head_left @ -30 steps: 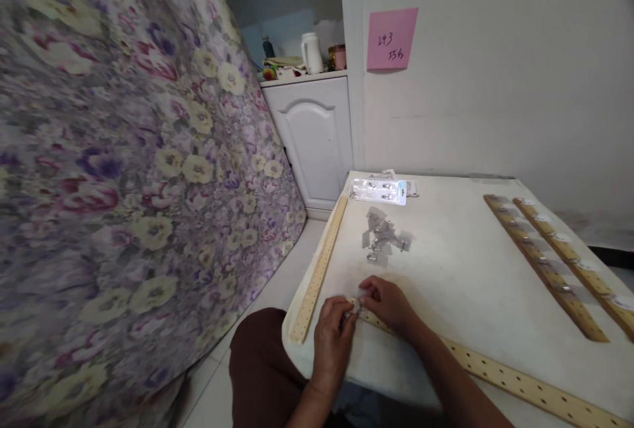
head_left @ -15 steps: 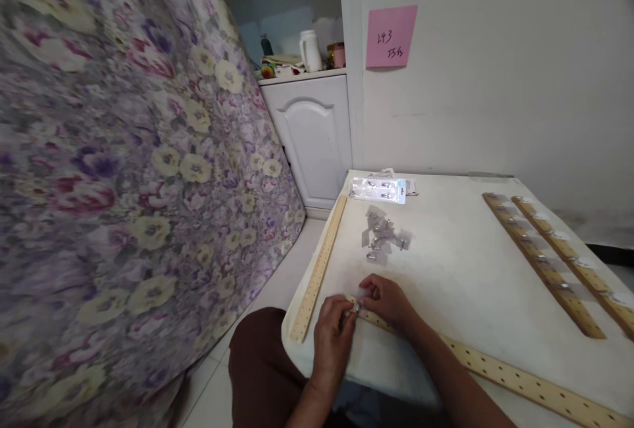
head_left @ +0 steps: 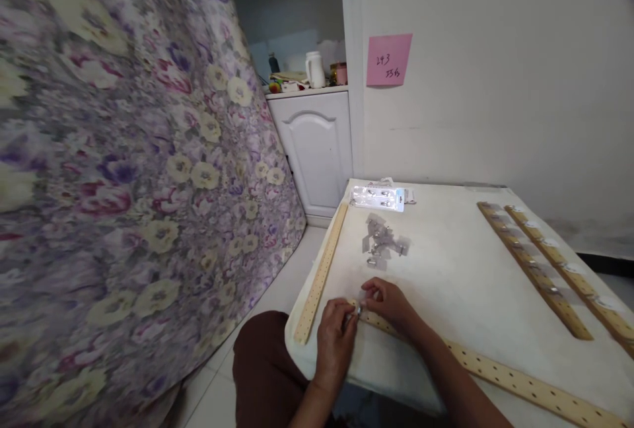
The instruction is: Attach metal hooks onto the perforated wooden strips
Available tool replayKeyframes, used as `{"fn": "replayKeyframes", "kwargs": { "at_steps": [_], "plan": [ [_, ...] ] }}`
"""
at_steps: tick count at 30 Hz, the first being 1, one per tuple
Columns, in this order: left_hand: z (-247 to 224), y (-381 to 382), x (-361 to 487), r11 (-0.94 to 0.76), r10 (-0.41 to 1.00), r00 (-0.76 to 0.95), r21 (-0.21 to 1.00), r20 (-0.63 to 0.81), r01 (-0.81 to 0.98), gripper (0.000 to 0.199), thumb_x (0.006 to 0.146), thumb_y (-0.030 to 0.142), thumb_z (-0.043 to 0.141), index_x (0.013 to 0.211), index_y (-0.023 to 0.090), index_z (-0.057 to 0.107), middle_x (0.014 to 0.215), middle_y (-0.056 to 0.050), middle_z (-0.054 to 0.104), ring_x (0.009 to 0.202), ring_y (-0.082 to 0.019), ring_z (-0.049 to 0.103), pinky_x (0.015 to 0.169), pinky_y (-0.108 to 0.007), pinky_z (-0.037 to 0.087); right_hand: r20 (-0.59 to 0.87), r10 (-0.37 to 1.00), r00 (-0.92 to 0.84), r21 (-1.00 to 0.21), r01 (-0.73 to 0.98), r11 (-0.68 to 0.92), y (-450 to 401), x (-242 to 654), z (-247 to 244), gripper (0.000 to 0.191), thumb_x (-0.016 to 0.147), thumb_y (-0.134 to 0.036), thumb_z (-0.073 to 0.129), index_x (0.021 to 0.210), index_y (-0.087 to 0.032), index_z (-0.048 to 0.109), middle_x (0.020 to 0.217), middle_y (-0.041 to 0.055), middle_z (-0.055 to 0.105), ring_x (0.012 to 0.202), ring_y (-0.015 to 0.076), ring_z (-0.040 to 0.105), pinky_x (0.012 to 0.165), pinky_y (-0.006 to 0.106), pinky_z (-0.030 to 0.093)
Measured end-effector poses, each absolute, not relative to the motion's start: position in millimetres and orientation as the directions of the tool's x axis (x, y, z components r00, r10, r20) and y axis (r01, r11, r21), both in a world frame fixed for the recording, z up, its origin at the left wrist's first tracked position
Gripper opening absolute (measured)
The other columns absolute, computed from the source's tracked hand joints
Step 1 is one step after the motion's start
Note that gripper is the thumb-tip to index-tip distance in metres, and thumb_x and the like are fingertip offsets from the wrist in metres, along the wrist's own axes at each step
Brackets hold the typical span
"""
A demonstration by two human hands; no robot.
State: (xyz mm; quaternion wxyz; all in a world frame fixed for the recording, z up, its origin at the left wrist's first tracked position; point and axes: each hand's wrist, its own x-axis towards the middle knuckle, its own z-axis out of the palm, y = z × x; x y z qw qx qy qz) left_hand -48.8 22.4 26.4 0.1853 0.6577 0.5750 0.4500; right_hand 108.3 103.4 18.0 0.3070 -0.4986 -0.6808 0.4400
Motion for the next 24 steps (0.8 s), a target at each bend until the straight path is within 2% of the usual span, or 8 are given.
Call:
{"fn": "replayKeyframes", "kwargs": {
  "at_steps": [5,9,13,16,19,24],
  "plan": [
    [26.2,21.2,-49.3,-0.284,0.914,-0.069,0.753,0.399,0.593,0.011,0.084,0.02,0.055,0.092,0.022,0.062,0.098,-0.005,0.06,0.095,-0.019,0.059,0.081,-0.032,0.05,0.029,0.968,-0.251,-0.908,0.398,0.131,93.6,131.4,22.4,0.026,0.072,-0.03,0.062,0.094,-0.016,0.063,0.085,0.0058,0.066,0.068,0.0159,0.058,0.066,0.029,0.046],
    [23.9,20.6,-50.7,-0.282,0.909,-0.084,0.75,0.408,0.599,0.016,0.084,0.019,0.053,0.098,0.022,0.059,0.098,-0.005,0.06,0.093,-0.02,0.059,0.08,-0.032,0.05,0.05,0.98,-0.192,-0.856,0.497,0.141,64.3,180.1,26.4,0.028,0.073,-0.034,0.063,0.095,-0.017,0.062,0.079,0.0044,0.064,0.068,0.0179,0.058,0.063,0.03,0.046],
    [19.2,20.4,-53.6,-0.296,0.9,-0.094,0.754,0.426,0.586,0.02,0.087,0.015,0.042,0.102,0.02,0.055,0.097,-0.007,0.059,0.095,-0.02,0.057,0.085,-0.036,0.047,0.029,0.987,-0.159,-0.799,0.589,0.118,24.7,234.7,27.1,0.031,0.076,-0.041,0.062,0.1,-0.02,0.062,0.078,0.0025,0.062,0.07,0.0181,0.058,0.063,0.029,0.047],
    [16.0,20.3,-55.1,-0.298,0.903,-0.092,0.767,0.42,0.569,0.024,0.088,0.012,0.037,0.103,0.019,0.054,0.098,-0.007,0.058,0.096,-0.02,0.056,0.086,-0.036,0.046,0.025,0.984,-0.177,-0.735,0.664,0.138,2.1,261.4,24.2,0.032,0.073,-0.04,0.066,0.1,-0.023,0.062,0.099,0.0052,0.064,0.091,0.0217,0.059,0.081,0.031,0.048],
    [14.2,20.6,-55.4,-0.295,0.902,-0.099,0.767,0.42,0.57,0.025,0.087,0.011,0.036,0.103,0.019,0.053,0.098,-0.007,0.058,0.097,-0.02,0.056,0.086,-0.036,0.045,0.053,0.98,-0.194,-0.673,0.718,0.179,-9.5,270.2,21.2,0.03,0.072,-0.036,0.066,0.1,-0.024,0.063,0.111,0.0068,0.061,0.108,0.025,0.055,0.096,0.035,0.042],
    [12.8,21.8,-56.0,-0.274,0.901,-0.129,0.774,0.414,0.571,0.026,0.087,0.011,0.035,0.103,0.019,0.053,0.097,-0.007,0.058,0.095,-0.02,0.057,0.084,-0.035,0.046,0.066,0.983,-0.169,-0.642,0.747,0.171,-13.7,265.2,21.8,0.023,0.078,-0.033,0.058,0.099,-0.025,0.063,0.107,0.0061,0.062,0.106,0.0237,0.055,0.095,0.034,0.043]
  ]
}}
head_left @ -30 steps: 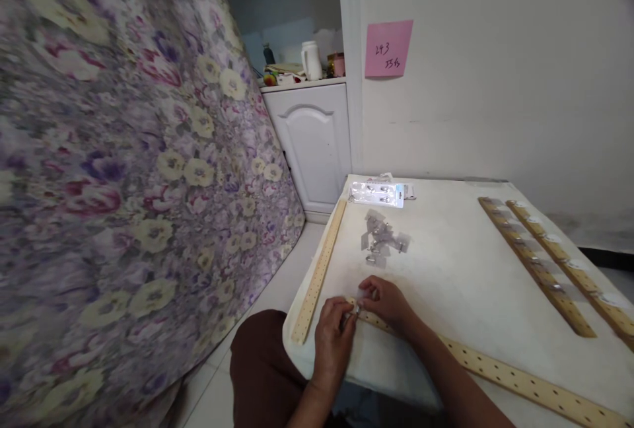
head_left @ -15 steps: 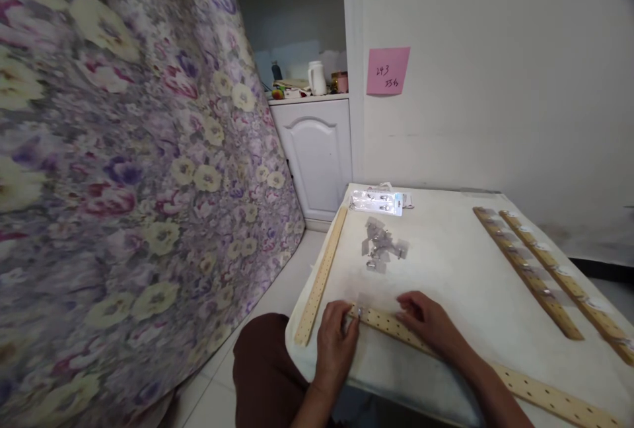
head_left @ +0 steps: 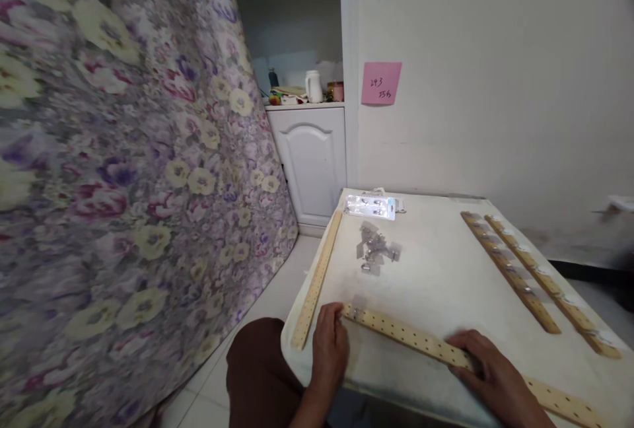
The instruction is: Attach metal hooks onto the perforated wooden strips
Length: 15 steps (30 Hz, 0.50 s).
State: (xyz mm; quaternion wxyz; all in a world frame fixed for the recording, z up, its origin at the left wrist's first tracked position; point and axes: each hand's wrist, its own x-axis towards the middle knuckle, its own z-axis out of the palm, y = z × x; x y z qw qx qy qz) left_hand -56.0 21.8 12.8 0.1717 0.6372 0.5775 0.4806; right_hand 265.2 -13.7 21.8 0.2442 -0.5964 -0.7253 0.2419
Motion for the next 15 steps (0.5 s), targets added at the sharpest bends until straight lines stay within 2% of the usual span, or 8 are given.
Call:
{"fn": "replayKeyframes", "kwargs": {
  "at_steps": [4,8,15],
  "plan": [
    [13.6,21.6,-56.7,-0.279,0.902,-0.119,0.771,0.414,0.572,0.026,0.087,0.013,0.036,0.105,0.018,0.054,0.099,-0.007,0.059,0.095,-0.02,0.057,0.084,-0.034,0.047,0.062,0.989,-0.133,-0.643,0.752,0.141,-11.1,259.3,23.8,0.022,0.077,-0.035,0.058,0.097,-0.025,0.064,0.102,0.0042,0.063,0.1,0.0222,0.058,0.089,0.031,0.045],
    [14.5,20.8,-56.7,-0.276,0.904,-0.109,0.76,0.413,0.588,0.025,0.086,0.014,0.038,0.104,0.018,0.055,0.099,-0.008,0.059,0.096,-0.02,0.058,0.086,-0.035,0.047,0.071,0.997,-0.017,-0.638,0.768,0.058,-5.5,242.5,29.8,0.022,0.076,-0.035,0.057,0.095,-0.026,0.064,0.1,0.0035,0.064,0.097,0.0222,0.059,0.086,0.031,0.046],
    [13.5,21.9,-58.5,-0.269,0.916,-0.082,0.752,0.393,0.602,0.023,0.089,0.018,0.038,0.106,0.019,0.054,0.102,-0.008,0.059,0.099,-0.021,0.058,0.088,-0.036,0.047,0.078,0.994,0.079,-0.655,0.755,-0.008,-0.2,191.5,38.2,0.022,0.076,-0.034,0.056,0.095,-0.025,0.063,0.1,0.0034,0.064,0.098,0.0223,0.059,0.082,0.031,0.047]
  ]
}}
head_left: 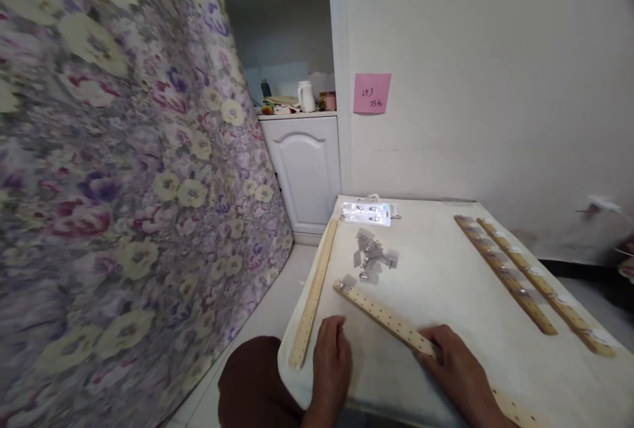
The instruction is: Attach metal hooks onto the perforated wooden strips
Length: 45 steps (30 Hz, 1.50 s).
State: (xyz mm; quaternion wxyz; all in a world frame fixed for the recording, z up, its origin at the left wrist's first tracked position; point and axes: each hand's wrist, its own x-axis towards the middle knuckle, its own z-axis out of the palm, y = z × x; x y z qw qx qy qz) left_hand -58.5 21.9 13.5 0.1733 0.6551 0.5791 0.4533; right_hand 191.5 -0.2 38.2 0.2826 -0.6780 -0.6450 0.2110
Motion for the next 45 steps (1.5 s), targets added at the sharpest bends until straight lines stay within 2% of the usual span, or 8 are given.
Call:
{"fn": "replayKeyframes", "kwargs": {
  "at_steps": [6,9,12,17,24,35,40,45],
  "plan": [
    [17.2,22.0,-58.7,-0.27,0.92,-0.069,0.751,0.386,0.603,0.022,0.088,0.019,0.04,0.103,0.02,0.056,0.1,-0.008,0.061,0.095,-0.021,0.059,0.084,-0.035,0.049,0.054,0.995,0.083,-0.655,0.755,-0.027,-0.7,175.8,32.5,0.024,0.075,-0.036,0.057,0.096,-0.025,0.061,0.102,0.0039,0.062,0.097,0.0226,0.059,0.078,0.031,0.047],
    [15.0,22.6,-59.3,-0.271,0.923,-0.065,0.758,0.38,0.594,0.022,0.088,0.02,0.041,0.104,0.02,0.056,0.101,-0.008,0.061,0.097,-0.021,0.059,0.085,-0.036,0.049,-0.02,0.999,0.036,-0.686,0.727,-0.04,13.3,176.6,34.2,0.024,0.077,-0.042,0.055,0.092,-0.024,0.059,0.089,0.0025,0.063,0.081,0.0199,0.06,0.07,0.029,0.047],
    [12.4,23.2,-60.4,-0.271,0.929,-0.052,0.766,0.368,0.583,0.023,0.089,0.021,0.041,0.105,0.02,0.056,0.102,-0.008,0.061,0.098,-0.021,0.059,0.087,-0.036,0.049,0.015,1.0,-0.006,-0.708,0.706,0.015,44.1,170.3,37.2,0.019,0.08,-0.039,0.052,0.085,-0.022,0.058,0.077,0.0014,0.061,0.071,0.0181,0.058,0.066,0.028,0.045],
    [15.2,23.1,-61.0,-0.265,0.935,-0.045,0.774,0.353,0.576,0.022,0.089,0.022,0.041,0.103,0.019,0.058,0.101,-0.008,0.062,0.097,-0.021,0.06,0.087,-0.036,0.05,0.052,0.999,-0.003,-0.736,0.676,0.04,108.9,140.3,35.8,0.025,0.079,-0.027,0.053,0.102,-0.019,0.059,0.091,0.0045,0.062,0.081,0.0176,0.06,0.075,0.028,0.044],
    [13.5,23.3,-60.7,-0.269,0.926,-0.07,0.778,0.371,0.568,0.023,0.088,0.023,0.042,0.102,0.019,0.059,0.099,-0.009,0.064,0.094,-0.021,0.062,0.084,-0.035,0.052,0.032,0.997,0.064,-0.561,0.827,-0.035,139.3,111.0,28.9,0.03,0.082,-0.029,0.054,0.111,-0.022,0.057,0.107,0.0064,0.056,0.092,0.0186,0.059,0.073,0.026,0.04],
    [11.0,25.1,-62.0,-0.303,0.913,-0.051,0.755,0.406,0.582,0.022,0.088,0.023,0.043,0.1,0.019,0.06,0.097,-0.009,0.065,0.093,-0.021,0.063,0.083,-0.035,0.052,0.073,0.99,0.123,-0.542,0.838,-0.064,139.2,107.5,30.9,0.019,0.084,-0.028,0.053,0.102,-0.023,0.056,0.11,0.0046,0.054,0.088,0.0174,0.059,0.068,0.026,0.036],
    [12.1,26.4,-63.0,-0.311,0.911,-0.034,0.738,0.411,0.599,0.021,0.088,0.022,0.043,0.099,0.019,0.061,0.095,-0.009,0.065,0.091,-0.021,0.063,0.081,-0.035,0.053,0.074,0.99,0.121,-0.564,0.824,-0.058,141.6,109.7,30.8,0.029,0.084,-0.029,0.053,0.112,-0.022,0.054,0.116,0.0072,0.053,0.093,0.0191,0.059,0.072,0.027,0.038],
    [11.9,26.9,-63.2,-0.313,0.911,-0.022,0.725,0.412,0.613,0.023,0.088,0.022,0.042,0.1,0.019,0.061,0.097,-0.009,0.065,0.092,-0.021,0.063,0.082,-0.035,0.053,0.059,0.992,0.114,-0.573,0.817,-0.06,144.8,112.6,28.6,0.027,0.083,-0.029,0.054,0.11,-0.022,0.057,0.113,0.0068,0.054,0.093,0.0198,0.06,0.073,0.027,0.039]
  ]
}}
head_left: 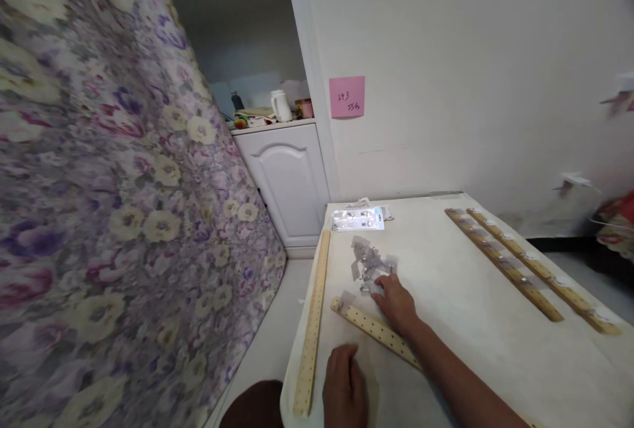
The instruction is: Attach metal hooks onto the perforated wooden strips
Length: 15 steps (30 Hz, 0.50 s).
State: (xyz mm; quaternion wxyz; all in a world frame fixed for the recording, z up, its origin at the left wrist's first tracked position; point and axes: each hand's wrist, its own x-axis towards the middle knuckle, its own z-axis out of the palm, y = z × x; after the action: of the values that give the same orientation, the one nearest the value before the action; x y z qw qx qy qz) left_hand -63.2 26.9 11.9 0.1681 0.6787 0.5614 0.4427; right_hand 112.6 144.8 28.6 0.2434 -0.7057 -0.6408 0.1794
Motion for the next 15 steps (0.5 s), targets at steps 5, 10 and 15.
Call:
{"fn": "replayKeyframes", "kwargs": {
  "at_steps": [5,10,15],
  "plan": [
    [7.0,28.3,-64.9,-0.314,0.91,-0.012,0.709,0.414,0.631,0.022,0.088,0.022,0.042,0.101,0.019,0.06,0.097,-0.009,0.065,0.092,-0.021,0.063,0.083,-0.035,0.053,0.054,0.99,0.129,-0.564,0.822,-0.076,144.4,111.6,30.7,0.027,0.083,-0.03,0.055,0.109,-0.023,0.055,0.114,0.006,0.054,0.092,0.0193,0.06,0.071,0.027,0.038],
    [3.5,30.1,-66.9,-0.34,0.901,0.02,0.675,0.434,0.655,0.023,0.088,0.021,0.042,0.102,0.018,0.059,0.098,-0.009,0.065,0.094,-0.021,0.063,0.084,-0.035,0.053,0.053,0.991,0.127,-0.561,0.824,-0.076,143.9,111.2,34.8,0.021,0.082,-0.028,0.056,0.103,-0.024,0.056,0.11,0.0049,0.053,0.083,0.0176,0.06,0.068,0.027,0.035],
    [7.3,29.9,-66.2,-0.327,0.91,0.036,0.664,0.412,0.673,0.023,0.089,0.021,0.042,0.104,0.018,0.059,0.101,-0.01,0.065,0.096,-0.021,0.062,0.085,-0.036,0.052,0.067,0.989,0.132,-0.564,0.823,-0.072,143.1,112.4,31.6,0.018,0.08,-0.029,0.058,0.097,-0.023,0.055,0.107,0.0033,0.053,0.08,0.0153,0.058,0.064,0.025,0.033]
  ]
}}
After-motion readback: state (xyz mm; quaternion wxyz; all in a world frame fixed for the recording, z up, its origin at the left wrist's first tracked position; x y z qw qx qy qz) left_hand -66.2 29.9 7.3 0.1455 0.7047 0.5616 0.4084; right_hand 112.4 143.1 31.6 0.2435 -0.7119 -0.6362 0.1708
